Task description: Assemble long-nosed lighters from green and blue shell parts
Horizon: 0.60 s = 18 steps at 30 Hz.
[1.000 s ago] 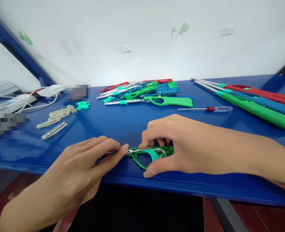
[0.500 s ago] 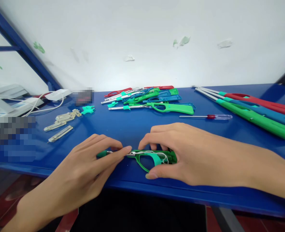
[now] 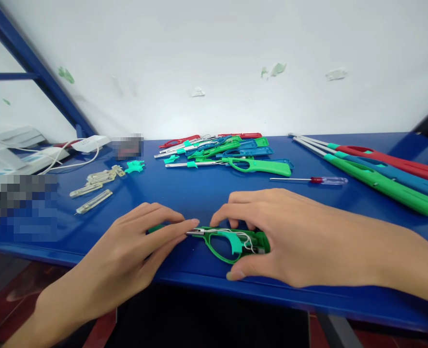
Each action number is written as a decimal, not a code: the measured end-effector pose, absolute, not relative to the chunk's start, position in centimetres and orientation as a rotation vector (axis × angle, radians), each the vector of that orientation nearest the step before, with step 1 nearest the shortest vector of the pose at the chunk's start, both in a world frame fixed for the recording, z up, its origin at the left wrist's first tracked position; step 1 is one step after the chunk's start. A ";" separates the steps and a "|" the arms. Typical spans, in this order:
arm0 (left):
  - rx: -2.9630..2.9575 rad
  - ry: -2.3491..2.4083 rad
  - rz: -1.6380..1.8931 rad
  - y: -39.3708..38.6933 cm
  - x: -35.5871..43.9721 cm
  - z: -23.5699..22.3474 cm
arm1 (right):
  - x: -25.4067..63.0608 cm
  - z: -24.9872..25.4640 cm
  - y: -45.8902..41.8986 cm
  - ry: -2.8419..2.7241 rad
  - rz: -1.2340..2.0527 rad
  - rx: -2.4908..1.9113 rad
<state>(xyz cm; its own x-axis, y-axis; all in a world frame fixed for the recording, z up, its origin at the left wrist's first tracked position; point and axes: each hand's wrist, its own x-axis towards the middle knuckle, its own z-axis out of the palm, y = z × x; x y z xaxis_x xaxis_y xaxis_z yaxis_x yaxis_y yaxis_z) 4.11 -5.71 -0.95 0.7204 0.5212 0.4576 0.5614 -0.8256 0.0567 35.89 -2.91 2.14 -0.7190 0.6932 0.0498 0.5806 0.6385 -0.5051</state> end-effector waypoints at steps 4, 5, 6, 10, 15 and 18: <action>-2.819 -0.869 -0.757 -5.6 4.0 -0.8 | 35.7 2.3 -3.0 -2.614 0.707 -1.046; -2.814 -0.859 -0.767 -5.6 4.0 -0.7 | 35.7 2.3 -3.1 -2.606 0.711 -1.049; -2.809 -0.853 -0.775 -5.6 4.0 -0.6 | 35.6 2.4 -3.1 -2.600 0.712 -1.050; -2.769 -0.839 -0.816 -5.6 3.8 -0.5 | 35.6 2.5 -3.1 -2.590 0.687 -1.053; -2.756 -0.835 -0.829 -5.4 3.6 -0.7 | 35.5 2.6 -3.2 -2.581 0.689 -1.034; -2.757 -0.839 -0.832 -5.2 3.6 -0.8 | 35.5 2.8 -3.3 -2.569 0.693 -1.057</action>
